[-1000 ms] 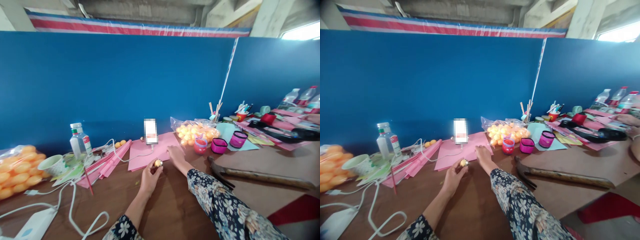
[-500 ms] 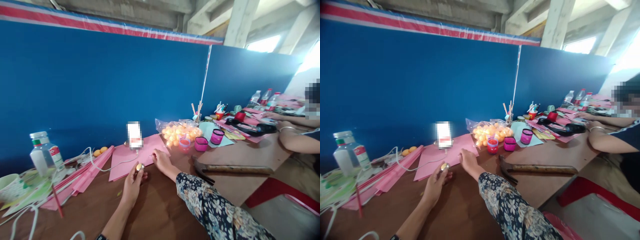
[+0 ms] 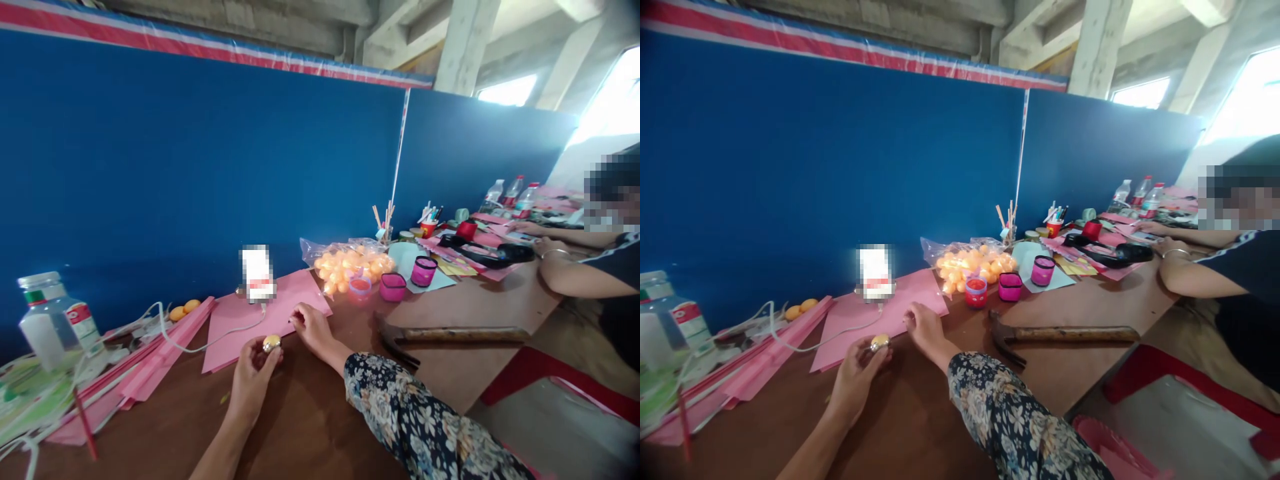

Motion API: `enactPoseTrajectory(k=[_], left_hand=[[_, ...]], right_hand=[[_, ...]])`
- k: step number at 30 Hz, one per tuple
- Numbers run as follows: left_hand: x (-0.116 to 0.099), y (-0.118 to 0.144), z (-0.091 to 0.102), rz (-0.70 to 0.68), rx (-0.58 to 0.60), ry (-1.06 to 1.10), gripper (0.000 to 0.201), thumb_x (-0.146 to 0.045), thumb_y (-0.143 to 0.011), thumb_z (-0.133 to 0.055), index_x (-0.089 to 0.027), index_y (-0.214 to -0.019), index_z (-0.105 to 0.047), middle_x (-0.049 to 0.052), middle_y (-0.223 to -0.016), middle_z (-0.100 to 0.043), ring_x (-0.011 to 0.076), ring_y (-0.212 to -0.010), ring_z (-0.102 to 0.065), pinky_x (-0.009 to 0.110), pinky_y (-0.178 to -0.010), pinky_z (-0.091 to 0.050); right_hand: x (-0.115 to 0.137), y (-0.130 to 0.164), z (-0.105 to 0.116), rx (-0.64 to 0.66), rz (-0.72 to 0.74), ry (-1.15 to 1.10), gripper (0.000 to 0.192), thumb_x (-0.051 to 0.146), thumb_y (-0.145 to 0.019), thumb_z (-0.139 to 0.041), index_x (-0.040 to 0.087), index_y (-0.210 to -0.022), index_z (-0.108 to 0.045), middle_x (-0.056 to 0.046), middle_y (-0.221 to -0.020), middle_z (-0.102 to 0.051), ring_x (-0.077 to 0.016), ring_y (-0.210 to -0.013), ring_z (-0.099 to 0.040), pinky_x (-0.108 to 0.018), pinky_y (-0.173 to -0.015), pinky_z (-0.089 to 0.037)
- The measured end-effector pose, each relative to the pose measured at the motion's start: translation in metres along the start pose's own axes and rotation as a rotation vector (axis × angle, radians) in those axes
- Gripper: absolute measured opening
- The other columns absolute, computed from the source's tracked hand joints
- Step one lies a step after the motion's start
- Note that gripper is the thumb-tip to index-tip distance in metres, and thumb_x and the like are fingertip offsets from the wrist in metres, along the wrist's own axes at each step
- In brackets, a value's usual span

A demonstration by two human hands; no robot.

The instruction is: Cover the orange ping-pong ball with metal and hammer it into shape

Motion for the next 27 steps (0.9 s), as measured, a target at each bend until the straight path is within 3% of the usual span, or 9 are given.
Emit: enactPoseTrajectory(k=[3,11,16,27], left_hand=[[-0.002,-0.001,-0.001,-0.005,0.006,-0.009,0.048,-0.036,-0.063,-0.068,-0.017,-0.103,-0.051,0.005,-0.096,-0.063,0.0172,-0.081,-0.063,0.034,-0.078,-0.052],[0.004,-0.002,0.000,0.057,0.024,0.071,0.053,-0.038,-0.069,-0.063,-0.023,-0.119,-0.048,0.003,-0.110,-0.060,0.0176,-0.094,-0.061,0.034,-0.087,-0.049],[0.008,-0.004,0.001,0.084,0.020,0.070,0.055,-0.038,-0.069,-0.063,-0.026,-0.121,-0.047,0.003,-0.112,-0.060,0.0187,-0.098,-0.059,0.037,-0.092,-0.045],[0.005,-0.003,0.002,0.153,0.004,0.009,0.059,-0.039,-0.065,-0.067,-0.025,-0.120,-0.049,0.004,-0.111,-0.062,0.0230,-0.102,-0.058,0.041,-0.094,-0.042]], right_hand=[[0.002,0.004,-0.001,-0.008,-0.003,-0.063,0.006,0.022,-0.080,-0.050,0.018,-0.080,-0.056,-0.001,-0.077,-0.061,-0.0137,-0.071,-0.056,-0.022,-0.066,-0.042],[0.011,0.011,0.004,-0.034,-0.016,-0.183,0.010,0.018,-0.081,-0.048,0.018,-0.085,-0.057,-0.002,-0.083,-0.064,-0.0128,-0.076,-0.059,-0.021,-0.070,-0.044],[0.012,0.012,0.007,-0.041,-0.052,-0.213,0.013,0.024,-0.083,-0.046,0.019,-0.083,-0.058,-0.001,-0.075,-0.063,-0.0124,-0.067,-0.057,-0.020,-0.062,-0.044],[0.023,0.014,0.003,0.001,0.055,-0.152,0.012,0.016,-0.075,-0.047,0.019,-0.084,-0.055,-0.001,-0.076,-0.062,-0.0125,-0.068,-0.058,-0.021,-0.064,-0.046]])
Point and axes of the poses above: each hand's wrist, its own y-axis away from the middle knuckle, its own z-axis out of the back of the hand, x = y × z, the point moved 5 cm from there along -y, towards the middle knuckle
